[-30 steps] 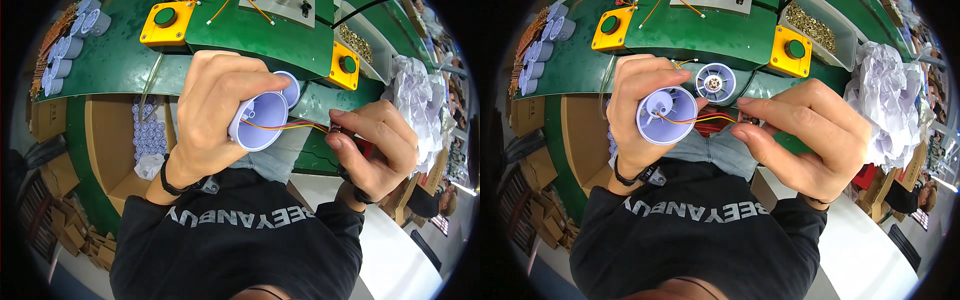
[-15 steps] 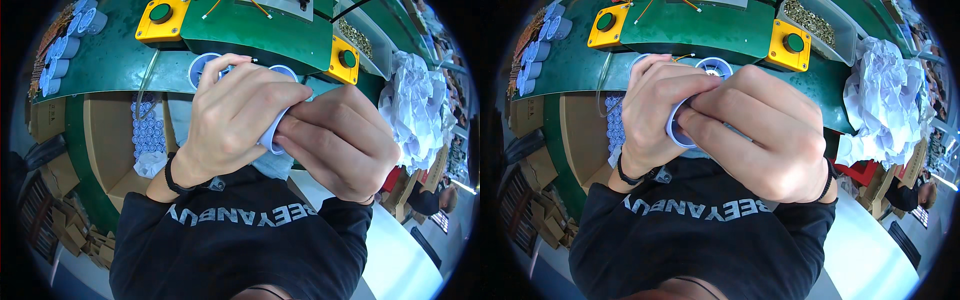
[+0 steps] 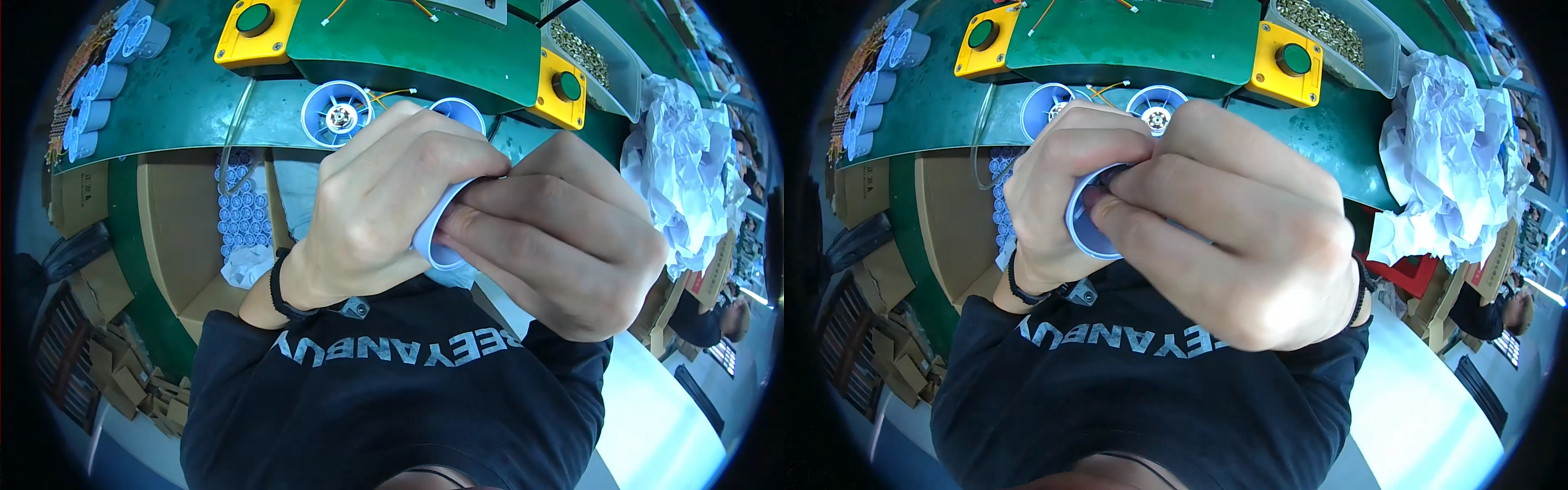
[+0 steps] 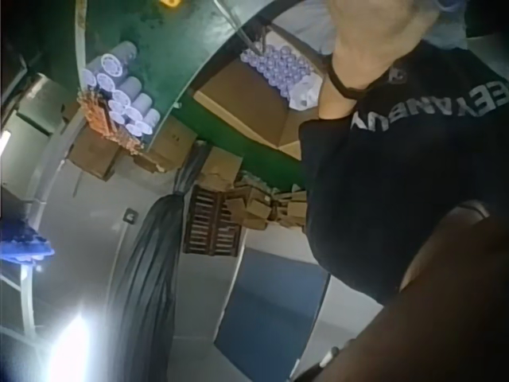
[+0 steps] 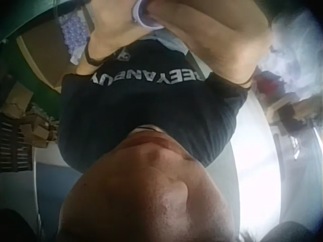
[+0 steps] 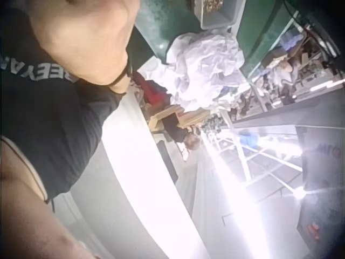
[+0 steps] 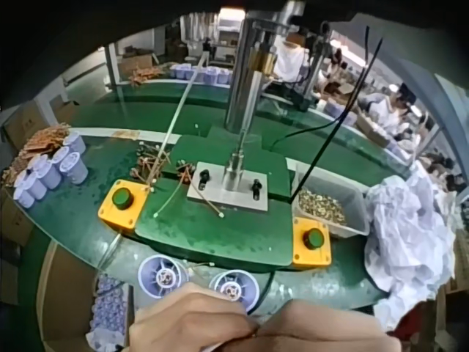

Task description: Assembling LED light bulb housings by inserting internal components and using a machine press.

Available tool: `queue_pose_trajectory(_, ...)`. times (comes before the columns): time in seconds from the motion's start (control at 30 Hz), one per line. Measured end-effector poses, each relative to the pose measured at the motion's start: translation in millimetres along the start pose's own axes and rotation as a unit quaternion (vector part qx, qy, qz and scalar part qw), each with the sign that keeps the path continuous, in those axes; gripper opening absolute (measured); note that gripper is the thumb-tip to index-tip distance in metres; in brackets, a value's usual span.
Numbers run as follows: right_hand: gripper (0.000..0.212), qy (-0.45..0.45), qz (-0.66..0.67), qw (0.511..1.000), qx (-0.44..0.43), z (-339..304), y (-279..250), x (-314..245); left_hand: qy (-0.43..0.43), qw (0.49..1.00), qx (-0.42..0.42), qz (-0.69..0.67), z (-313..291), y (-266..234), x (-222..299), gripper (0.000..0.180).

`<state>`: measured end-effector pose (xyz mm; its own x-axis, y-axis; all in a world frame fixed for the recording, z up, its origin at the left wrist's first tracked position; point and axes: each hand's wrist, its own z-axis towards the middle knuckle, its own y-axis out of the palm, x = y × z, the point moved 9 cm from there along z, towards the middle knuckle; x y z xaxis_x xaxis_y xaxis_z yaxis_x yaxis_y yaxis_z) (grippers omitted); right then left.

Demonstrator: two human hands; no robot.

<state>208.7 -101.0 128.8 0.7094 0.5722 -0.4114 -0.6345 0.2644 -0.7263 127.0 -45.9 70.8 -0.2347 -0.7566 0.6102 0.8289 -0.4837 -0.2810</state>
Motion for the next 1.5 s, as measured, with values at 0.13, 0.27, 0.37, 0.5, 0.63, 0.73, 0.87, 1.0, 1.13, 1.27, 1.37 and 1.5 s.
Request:
queue_pose_trajectory(0.13, 0.024, 0.020, -0.021, 0.999, 0.016, 1, 1, -3, 0.014, 0.999, 0.025, 0.044, -3, -1, 6, 0.042)
queue_pose_trajectory(0.27, 0.022, 0.062, 0.029, 0.998, 0.015, -3, 0, 9, 0.004, 0.996, 0.030, 0.079, -5, 0, 3, 0.043)
queue_pose_trajectory(0.37, 0.022, 0.089, 0.052, 0.994, 0.019, -7, 2, 14, -0.022, 0.996, 0.070, 0.055, -5, -2, 1, 0.037)
queue_pose_trajectory(0.5, 0.021, 0.109, 0.043, 0.993, 0.026, -11, 5, 19, -0.039, 0.994, 0.062, 0.078, -10, 2, -2, 0.038)
queue_pose_trajectory(0.63, 0.019, 0.103, 0.056, 0.992, 0.035, -16, 7, 28, -0.082, 0.992, 0.046, 0.084, -12, 5, -7, 0.043)
queue_pose_trajectory(0.73, 0.015, 0.075, 0.074, 0.993, 0.053, -19, 1, 33, -0.107, 0.993, 0.031, 0.040, -11, 4, -11, 0.047)
queue_pose_trajectory(0.87, 0.013, 0.039, 0.029, 0.987, 0.151, -47, -49, 41, -0.151, 0.988, 0.014, 0.019, -15, 2, -24, 0.053)
queue_pose_trajectory(1.0, 0.013, 0.172, 0.016, 0.948, 0.269, -97, -61, 74, -0.176, 0.984, -0.007, 0.008, -15, 3, -32, 0.064)
queue_pose_trajectory(1.13, 0.011, 0.303, 0.065, 0.887, 0.342, -141, -53, 117, -0.146, 0.987, 0.021, -0.058, -8, 2, -27, 0.074)
queue_pose_trajectory(1.27, 0.013, 0.381, 0.064, 0.851, 0.356, -178, -44, 145, -0.067, 0.997, 0.021, 0.045, 28, -28, -12, 0.086)
queue_pose_trajectory(1.37, 0.010, 0.403, 0.042, 0.846, 0.347, -193, -39, 151, -0.033, 0.986, 0.009, 0.164, 62, -66, -10, 0.090)
queue_pose_trajectory(1.5, 0.009, 0.370, 0.026, 0.858, 0.356, -184, -37, 146, -0.095, 0.990, 0.030, 0.096, 98, -73, -41, 0.078)
